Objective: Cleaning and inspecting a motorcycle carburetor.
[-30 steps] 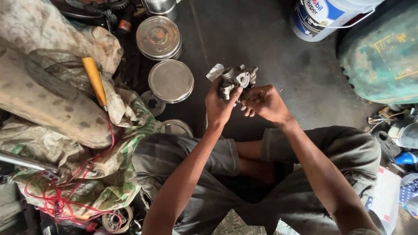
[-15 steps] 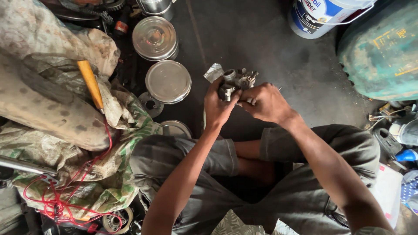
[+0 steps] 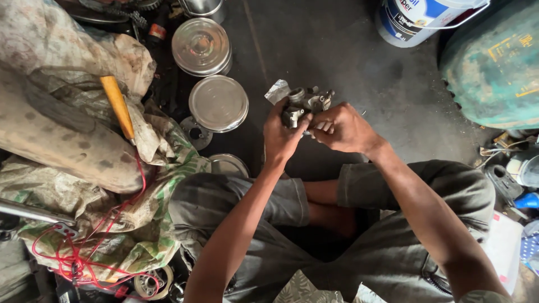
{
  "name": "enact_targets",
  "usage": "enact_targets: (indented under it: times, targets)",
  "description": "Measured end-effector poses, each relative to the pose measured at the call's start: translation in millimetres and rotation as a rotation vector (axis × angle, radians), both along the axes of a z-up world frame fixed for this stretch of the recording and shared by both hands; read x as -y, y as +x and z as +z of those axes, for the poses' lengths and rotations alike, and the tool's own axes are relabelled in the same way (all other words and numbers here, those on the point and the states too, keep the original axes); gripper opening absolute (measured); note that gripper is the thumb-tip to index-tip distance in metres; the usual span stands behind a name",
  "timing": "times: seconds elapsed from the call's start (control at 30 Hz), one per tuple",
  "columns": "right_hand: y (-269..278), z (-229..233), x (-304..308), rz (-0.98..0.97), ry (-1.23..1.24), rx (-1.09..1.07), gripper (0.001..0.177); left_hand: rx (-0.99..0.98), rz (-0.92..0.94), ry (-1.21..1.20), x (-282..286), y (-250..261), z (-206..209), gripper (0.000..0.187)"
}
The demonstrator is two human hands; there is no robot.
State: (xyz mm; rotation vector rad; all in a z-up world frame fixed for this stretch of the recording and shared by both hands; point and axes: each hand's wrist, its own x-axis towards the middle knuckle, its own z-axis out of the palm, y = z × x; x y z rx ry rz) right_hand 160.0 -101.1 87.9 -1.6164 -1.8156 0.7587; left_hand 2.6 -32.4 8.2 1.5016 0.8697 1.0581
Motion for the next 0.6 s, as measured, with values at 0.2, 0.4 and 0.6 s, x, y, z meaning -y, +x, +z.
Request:
enact_targets:
  times: [0.2, 0.4, 0.6]
  targets:
    - [3.1, -0.5, -1.3, 0.037, -0.068, 0.019, 0.006, -0.018, -0.009, 0.030, -1.1, -2.0, 3.2, 0.055]
    - [4.2, -10.9, -0.5, -0.047, -0.154, -0.082, 0.005, -0.039, -0.015, -0.031, 2.2, 0.3, 5.4, 0.054]
    - [-5.8, -38.5, 8.0, -0.185, -0.031, -0.163, 0.007, -0.060, 0.007, 0.004, 1.8, -1.8, 5.8, 0.053]
